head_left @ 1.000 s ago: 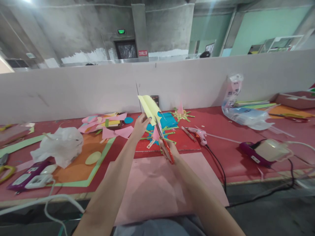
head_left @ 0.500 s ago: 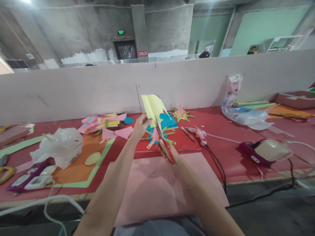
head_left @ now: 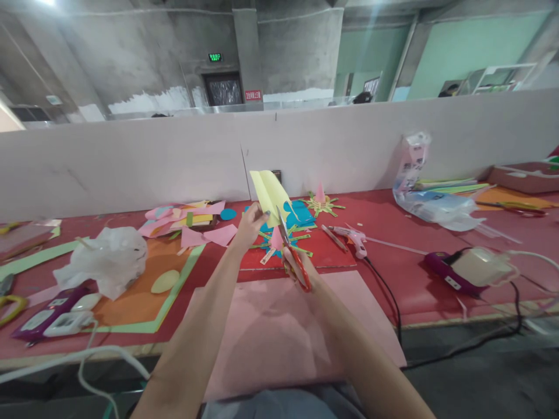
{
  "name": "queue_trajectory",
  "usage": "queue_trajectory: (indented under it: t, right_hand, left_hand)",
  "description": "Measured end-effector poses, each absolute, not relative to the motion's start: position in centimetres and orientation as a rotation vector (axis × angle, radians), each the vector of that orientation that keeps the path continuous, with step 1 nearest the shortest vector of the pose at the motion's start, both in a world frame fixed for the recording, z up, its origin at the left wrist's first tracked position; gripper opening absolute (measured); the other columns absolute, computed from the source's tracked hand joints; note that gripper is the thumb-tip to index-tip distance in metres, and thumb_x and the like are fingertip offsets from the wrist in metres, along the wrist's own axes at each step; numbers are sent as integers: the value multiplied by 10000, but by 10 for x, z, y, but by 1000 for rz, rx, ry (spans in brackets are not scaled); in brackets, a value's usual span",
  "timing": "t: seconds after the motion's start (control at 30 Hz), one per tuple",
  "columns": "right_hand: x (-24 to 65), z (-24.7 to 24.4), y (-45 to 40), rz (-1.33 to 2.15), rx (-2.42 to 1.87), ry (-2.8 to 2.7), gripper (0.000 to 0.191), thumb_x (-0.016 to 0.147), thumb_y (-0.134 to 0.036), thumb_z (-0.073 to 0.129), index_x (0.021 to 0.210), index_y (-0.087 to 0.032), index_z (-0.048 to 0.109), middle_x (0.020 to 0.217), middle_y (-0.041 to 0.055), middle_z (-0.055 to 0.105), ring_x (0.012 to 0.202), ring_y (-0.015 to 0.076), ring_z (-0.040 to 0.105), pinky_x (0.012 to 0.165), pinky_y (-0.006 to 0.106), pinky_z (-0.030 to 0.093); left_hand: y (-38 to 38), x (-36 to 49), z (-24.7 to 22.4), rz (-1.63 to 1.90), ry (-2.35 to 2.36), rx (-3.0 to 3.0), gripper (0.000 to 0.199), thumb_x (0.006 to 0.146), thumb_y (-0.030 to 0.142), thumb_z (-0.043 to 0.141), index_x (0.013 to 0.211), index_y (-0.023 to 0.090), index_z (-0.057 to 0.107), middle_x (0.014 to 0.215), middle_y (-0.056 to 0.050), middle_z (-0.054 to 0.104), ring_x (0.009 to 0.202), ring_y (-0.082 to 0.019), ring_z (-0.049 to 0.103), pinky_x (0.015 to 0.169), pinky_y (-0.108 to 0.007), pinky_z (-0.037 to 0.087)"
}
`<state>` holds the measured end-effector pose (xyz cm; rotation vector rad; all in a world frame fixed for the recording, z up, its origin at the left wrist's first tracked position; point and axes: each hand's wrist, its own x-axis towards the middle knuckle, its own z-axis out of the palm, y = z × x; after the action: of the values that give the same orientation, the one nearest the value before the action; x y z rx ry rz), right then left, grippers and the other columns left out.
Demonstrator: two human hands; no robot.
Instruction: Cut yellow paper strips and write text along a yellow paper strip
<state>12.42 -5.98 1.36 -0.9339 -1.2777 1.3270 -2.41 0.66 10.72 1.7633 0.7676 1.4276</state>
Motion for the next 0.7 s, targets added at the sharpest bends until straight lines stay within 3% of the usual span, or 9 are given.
queue_trajectory:
  t: [0.7]
  right_hand:
    - [126, 18, -60, 1234, -1077, -1310, 451, 734, -615, 568, 635, -219, 376, 402, -94, 330, 250, 62, 293, 248, 205, 207]
  left_hand:
    - [8, -26, 105, 1447, 811, 1747, 267, 729, 421, 632, 744, 189, 501, 729, 12, 576, 706, -145, 509, 663, -273, 393]
